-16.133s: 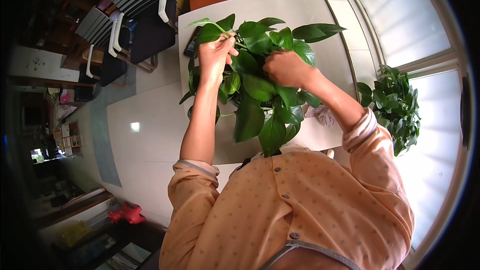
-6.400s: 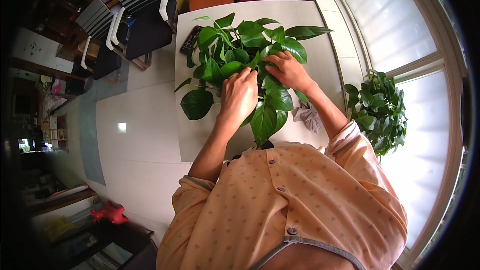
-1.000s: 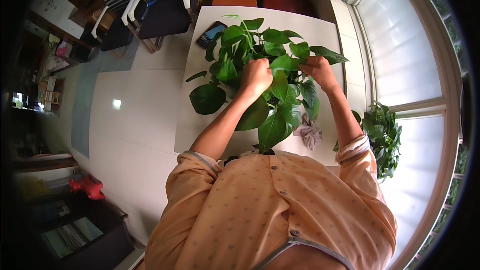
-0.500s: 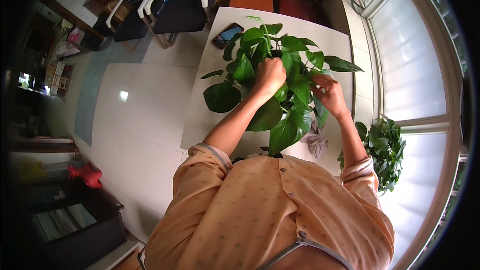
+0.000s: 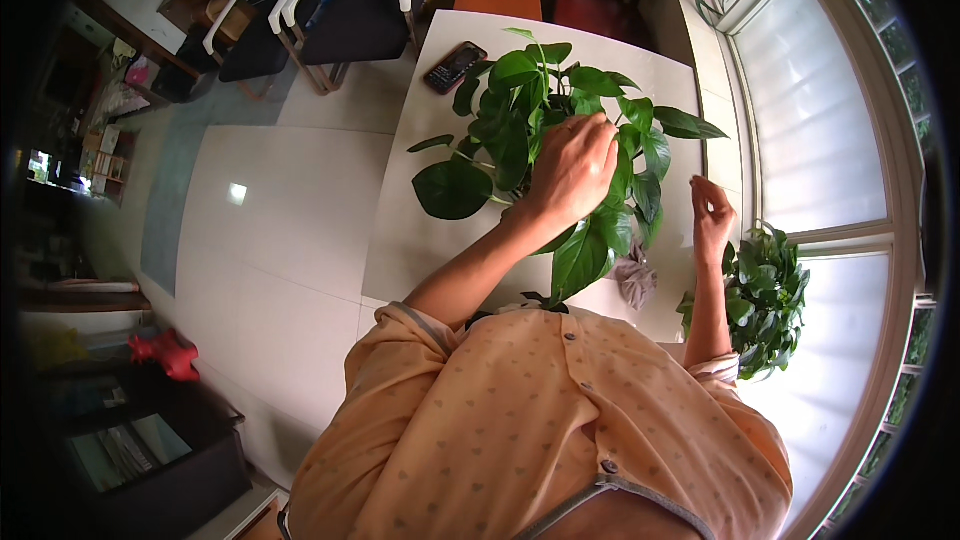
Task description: The person wipes the leaves of a potted plant with a cloth. They hold the plant steady with one hand and wipe individual leaves with the other, moving around the plant to reach different sides.
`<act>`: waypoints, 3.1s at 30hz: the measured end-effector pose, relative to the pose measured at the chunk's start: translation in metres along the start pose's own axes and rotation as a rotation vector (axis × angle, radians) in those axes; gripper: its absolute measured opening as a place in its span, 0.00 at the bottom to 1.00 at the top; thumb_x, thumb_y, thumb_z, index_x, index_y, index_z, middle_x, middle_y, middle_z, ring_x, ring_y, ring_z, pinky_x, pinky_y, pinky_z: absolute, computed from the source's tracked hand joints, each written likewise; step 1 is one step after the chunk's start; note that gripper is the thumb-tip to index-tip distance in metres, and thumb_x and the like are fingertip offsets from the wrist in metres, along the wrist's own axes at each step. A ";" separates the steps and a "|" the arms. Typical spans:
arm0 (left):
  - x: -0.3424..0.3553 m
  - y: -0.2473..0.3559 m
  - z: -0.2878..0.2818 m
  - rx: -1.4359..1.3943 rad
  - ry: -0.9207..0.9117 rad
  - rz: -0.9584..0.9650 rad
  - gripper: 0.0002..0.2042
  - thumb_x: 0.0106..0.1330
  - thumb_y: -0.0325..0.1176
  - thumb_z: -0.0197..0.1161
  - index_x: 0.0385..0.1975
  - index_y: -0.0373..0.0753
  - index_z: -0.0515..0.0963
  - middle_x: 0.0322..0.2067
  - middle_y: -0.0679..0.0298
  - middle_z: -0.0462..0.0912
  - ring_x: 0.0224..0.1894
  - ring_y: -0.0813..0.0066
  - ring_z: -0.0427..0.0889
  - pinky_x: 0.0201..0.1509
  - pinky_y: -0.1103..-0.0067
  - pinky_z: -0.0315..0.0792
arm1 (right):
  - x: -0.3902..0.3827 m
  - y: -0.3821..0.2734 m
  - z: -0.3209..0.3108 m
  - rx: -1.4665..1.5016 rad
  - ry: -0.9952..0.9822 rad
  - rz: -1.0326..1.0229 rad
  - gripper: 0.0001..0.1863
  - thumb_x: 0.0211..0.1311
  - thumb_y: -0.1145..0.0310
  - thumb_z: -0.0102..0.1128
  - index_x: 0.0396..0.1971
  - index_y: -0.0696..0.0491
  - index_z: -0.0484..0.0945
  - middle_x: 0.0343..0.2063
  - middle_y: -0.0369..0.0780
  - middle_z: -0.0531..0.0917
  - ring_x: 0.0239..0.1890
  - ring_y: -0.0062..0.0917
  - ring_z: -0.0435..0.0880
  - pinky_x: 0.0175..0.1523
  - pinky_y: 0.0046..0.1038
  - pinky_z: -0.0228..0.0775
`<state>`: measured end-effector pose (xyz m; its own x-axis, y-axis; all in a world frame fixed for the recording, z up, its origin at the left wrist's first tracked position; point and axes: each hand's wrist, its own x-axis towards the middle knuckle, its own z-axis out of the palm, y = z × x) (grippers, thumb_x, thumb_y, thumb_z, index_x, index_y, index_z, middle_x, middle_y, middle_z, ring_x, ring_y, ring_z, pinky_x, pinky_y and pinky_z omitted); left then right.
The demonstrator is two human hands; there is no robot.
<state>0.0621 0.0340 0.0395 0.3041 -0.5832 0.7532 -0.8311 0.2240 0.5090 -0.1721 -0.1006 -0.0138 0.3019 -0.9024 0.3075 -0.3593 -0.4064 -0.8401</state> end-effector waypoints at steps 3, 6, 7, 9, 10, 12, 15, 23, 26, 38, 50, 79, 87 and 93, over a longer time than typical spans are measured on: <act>-0.010 0.012 -0.013 -0.036 -0.004 0.022 0.08 0.56 0.23 0.63 0.35 0.33 0.75 0.38 0.54 0.81 0.40 0.57 0.81 0.45 0.69 0.74 | -0.019 0.054 -0.016 -0.167 -0.009 0.116 0.09 0.57 0.74 0.60 0.38 0.56 0.83 0.31 0.44 0.86 0.33 0.21 0.84 0.41 0.24 0.74; -0.023 0.018 -0.022 -0.072 0.019 0.027 0.09 0.56 0.23 0.64 0.37 0.33 0.76 0.40 0.55 0.81 0.40 0.59 0.81 0.45 0.70 0.74 | -0.053 0.121 -0.022 -0.495 -0.172 0.165 0.10 0.53 0.67 0.61 0.35 0.52 0.84 0.28 0.45 0.85 0.31 0.35 0.86 0.37 0.31 0.77; -0.028 0.021 -0.025 -0.089 0.018 0.026 0.09 0.56 0.23 0.64 0.37 0.34 0.76 0.40 0.55 0.81 0.40 0.59 0.81 0.45 0.71 0.74 | -0.070 0.151 -0.021 -0.571 -0.203 0.138 0.11 0.50 0.66 0.62 0.35 0.50 0.84 0.29 0.44 0.85 0.33 0.37 0.86 0.39 0.33 0.77; -0.037 0.024 -0.034 -0.108 0.010 0.012 0.11 0.56 0.22 0.64 0.39 0.34 0.76 0.40 0.57 0.81 0.41 0.60 0.81 0.47 0.71 0.73 | -0.099 0.173 -0.013 -0.624 -0.386 0.274 0.23 0.46 0.64 0.64 0.47 0.48 0.80 0.38 0.48 0.84 0.41 0.39 0.84 0.47 0.35 0.75; -0.043 0.025 -0.039 -0.116 0.000 0.007 0.11 0.56 0.23 0.63 0.39 0.33 0.76 0.41 0.57 0.80 0.43 0.61 0.80 0.49 0.70 0.72 | -0.112 0.178 -0.004 -0.580 -0.423 0.367 0.27 0.45 0.62 0.65 0.50 0.47 0.77 0.41 0.49 0.82 0.45 0.40 0.82 0.50 0.35 0.73; -0.052 0.026 -0.045 -0.153 0.008 0.003 0.11 0.56 0.22 0.63 0.39 0.33 0.76 0.40 0.57 0.81 0.42 0.61 0.81 0.48 0.71 0.72 | -0.136 0.190 0.007 -0.619 -0.492 0.397 0.33 0.44 0.60 0.66 0.56 0.45 0.72 0.47 0.50 0.79 0.51 0.43 0.77 0.54 0.37 0.70; -0.060 0.028 -0.056 -0.196 0.042 -0.040 0.10 0.53 0.18 0.64 0.36 0.33 0.78 0.37 0.57 0.83 0.38 0.62 0.83 0.43 0.73 0.76 | -0.155 0.204 0.018 -0.796 -0.579 0.312 0.40 0.44 0.60 0.68 0.62 0.42 0.65 0.52 0.51 0.72 0.55 0.48 0.69 0.59 0.41 0.65; -0.100 0.019 -0.093 -0.214 -0.017 -0.152 0.12 0.54 0.16 0.63 0.38 0.34 0.78 0.35 0.57 0.84 0.34 0.66 0.83 0.38 0.78 0.76 | -0.139 0.193 0.035 -0.921 -0.638 0.483 0.44 0.41 0.63 0.69 0.63 0.42 0.61 0.54 0.52 0.68 0.57 0.52 0.64 0.60 0.44 0.64; -0.119 0.006 -0.104 -0.228 -0.063 -0.227 0.11 0.56 0.17 0.62 0.38 0.34 0.78 0.32 0.57 0.84 0.31 0.68 0.83 0.36 0.78 0.76 | -0.142 0.187 0.041 -0.944 -0.616 0.496 0.39 0.40 0.67 0.67 0.59 0.45 0.65 0.51 0.52 0.72 0.56 0.51 0.66 0.59 0.43 0.64; -0.171 -0.052 -0.113 -0.217 -0.348 -0.452 0.06 0.61 0.24 0.61 0.36 0.34 0.77 0.29 0.56 0.84 0.29 0.66 0.85 0.31 0.78 0.78 | -0.168 0.152 0.073 -0.934 -0.587 0.686 0.30 0.40 0.58 0.68 0.48 0.48 0.72 0.41 0.47 0.82 0.46 0.43 0.81 0.49 0.42 0.73; -0.207 -0.105 -0.072 -0.290 -0.744 -0.649 0.09 0.62 0.30 0.60 0.38 0.33 0.77 0.29 0.55 0.84 0.33 0.67 0.85 0.38 0.76 0.76 | -0.190 0.082 0.159 0.362 -0.592 0.916 0.24 0.45 0.65 0.68 0.44 0.57 0.77 0.30 0.39 0.82 0.23 0.25 0.81 0.18 0.23 0.71; -0.236 -0.005 0.021 -0.769 -0.658 -1.200 0.06 0.59 0.26 0.63 0.32 0.32 0.75 0.25 0.63 0.79 0.25 0.77 0.78 0.28 0.79 0.72 | -0.204 0.061 0.073 0.744 -0.871 0.879 0.28 0.51 0.61 0.67 0.53 0.51 0.73 0.44 0.35 0.81 0.47 0.23 0.77 0.53 0.28 0.66; -0.229 -0.046 0.002 -0.623 -0.228 -1.462 0.15 0.63 0.38 0.61 0.48 0.41 0.74 0.34 0.71 0.79 0.29 0.84 0.76 0.32 0.84 0.65 | -0.206 0.093 0.041 0.922 -0.620 0.925 0.28 0.53 0.62 0.58 0.56 0.52 0.70 0.48 0.37 0.79 0.48 0.27 0.79 0.56 0.33 0.68; -0.212 -0.104 -0.008 -0.596 0.014 -1.462 0.26 0.62 0.50 0.59 0.60 0.54 0.66 0.55 0.73 0.72 0.54 0.74 0.72 0.57 0.67 0.61 | -0.194 0.075 0.049 1.039 -0.350 0.919 0.26 0.60 0.50 0.57 0.51 0.53 0.74 0.42 0.38 0.81 0.44 0.27 0.79 0.54 0.34 0.70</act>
<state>0.0874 0.1404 -0.1696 0.6535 -0.5555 -0.5142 0.4670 -0.2387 0.8514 -0.2146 0.0510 -0.1587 0.5736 -0.6402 -0.5110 0.2087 0.7175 -0.6646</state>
